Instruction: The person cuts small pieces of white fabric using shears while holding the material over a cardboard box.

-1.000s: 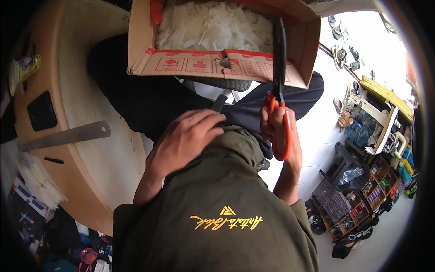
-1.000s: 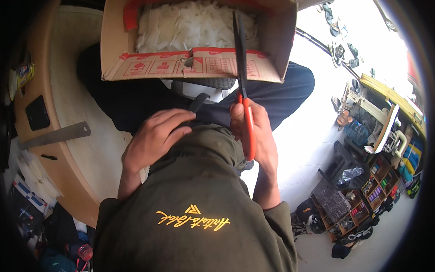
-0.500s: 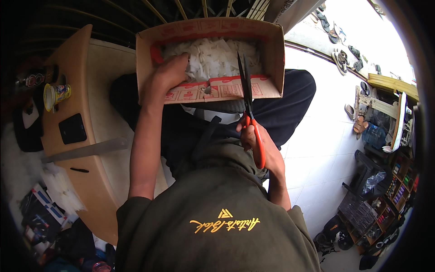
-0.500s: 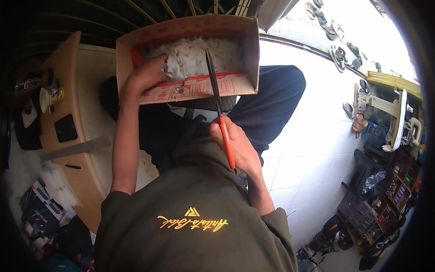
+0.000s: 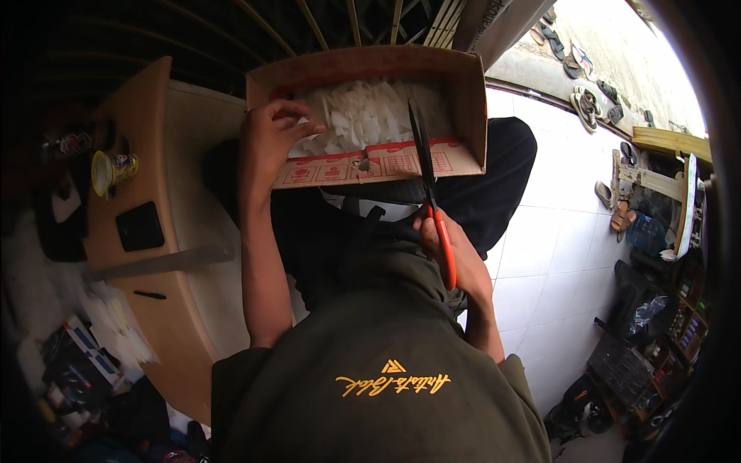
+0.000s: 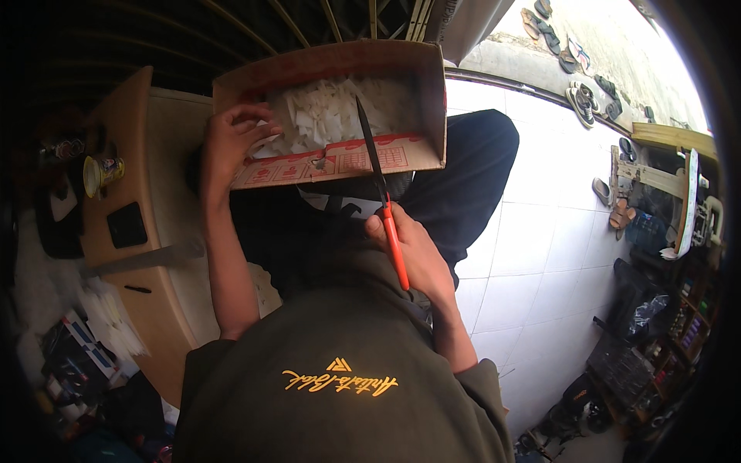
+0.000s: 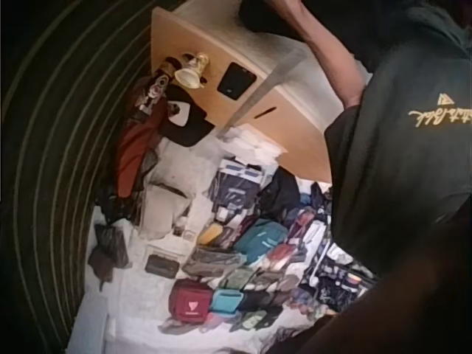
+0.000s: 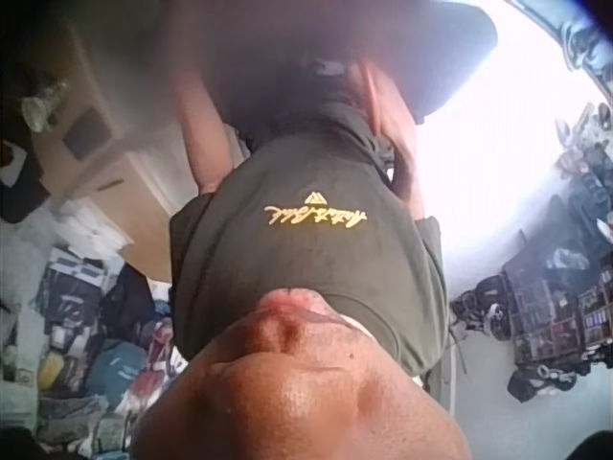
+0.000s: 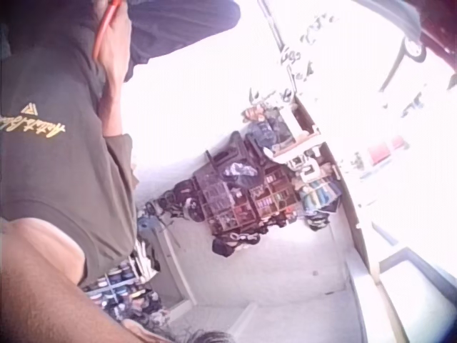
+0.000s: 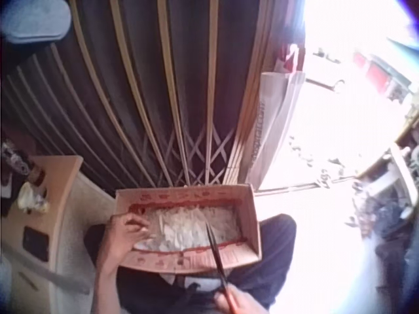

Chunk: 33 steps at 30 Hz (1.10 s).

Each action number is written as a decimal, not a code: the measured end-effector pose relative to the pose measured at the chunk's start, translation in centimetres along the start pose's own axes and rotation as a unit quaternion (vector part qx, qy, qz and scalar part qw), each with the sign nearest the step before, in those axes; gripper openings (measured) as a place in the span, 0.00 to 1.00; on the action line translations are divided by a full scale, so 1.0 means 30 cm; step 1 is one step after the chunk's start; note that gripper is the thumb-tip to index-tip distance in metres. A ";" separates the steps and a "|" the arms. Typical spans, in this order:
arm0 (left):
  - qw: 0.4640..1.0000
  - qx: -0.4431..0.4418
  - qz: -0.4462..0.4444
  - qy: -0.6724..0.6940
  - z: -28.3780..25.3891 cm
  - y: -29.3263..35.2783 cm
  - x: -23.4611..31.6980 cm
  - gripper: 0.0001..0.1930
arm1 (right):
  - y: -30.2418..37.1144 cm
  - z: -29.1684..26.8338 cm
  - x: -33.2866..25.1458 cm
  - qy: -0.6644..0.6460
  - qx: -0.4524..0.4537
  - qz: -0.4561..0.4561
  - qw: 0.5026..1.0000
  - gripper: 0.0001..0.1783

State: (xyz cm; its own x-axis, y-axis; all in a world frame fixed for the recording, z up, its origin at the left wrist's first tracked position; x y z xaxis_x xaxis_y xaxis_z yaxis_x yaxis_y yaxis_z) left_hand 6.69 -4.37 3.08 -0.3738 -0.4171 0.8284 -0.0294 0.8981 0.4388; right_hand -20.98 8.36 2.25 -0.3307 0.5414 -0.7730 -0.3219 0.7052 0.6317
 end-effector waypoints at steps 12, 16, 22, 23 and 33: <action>0.893 -0.024 0.106 0.437 0.193 0.002 0.037 0.06 | 0.030 0.006 -0.080 0.150 0.013 0.033 0.988 0.38; 0.886 0.017 0.095 0.454 0.282 0.010 0.039 0.10 | 0.023 0.040 -0.090 0.130 -0.003 0.014 0.991 0.41; 0.914 0.018 0.065 0.400 0.293 0.035 0.042 0.10 | 0.004 0.065 -0.088 0.138 0.032 0.009 0.990 0.41; 0.915 0.014 0.049 0.400 0.294 0.044 0.049 0.10 | 0.002 0.065 -0.087 0.131 0.041 0.002 0.991 0.41; 0.922 -0.008 0.075 0.380 0.285 0.078 0.071 0.10 | -0.026 0.066 -0.102 0.096 0.073 0.002 0.993 0.37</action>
State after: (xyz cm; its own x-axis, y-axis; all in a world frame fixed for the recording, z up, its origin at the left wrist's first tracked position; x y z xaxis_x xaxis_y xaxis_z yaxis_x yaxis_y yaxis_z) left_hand -2.11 -1.97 2.90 0.3859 -0.2708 0.8819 -0.0140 0.9541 0.2991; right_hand -17.96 7.07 4.00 -0.5000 0.4569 -0.7357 -0.1933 0.7692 0.6090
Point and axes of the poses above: each hand's wrist, its own y-axis away from the middle knuckle, its own z-axis out of the palm, x = y × z, the point moved 2 cm from there along -y, towards the middle knuckle, and after that the axes turned 4 degrees about -x, right-handed, at the moved point
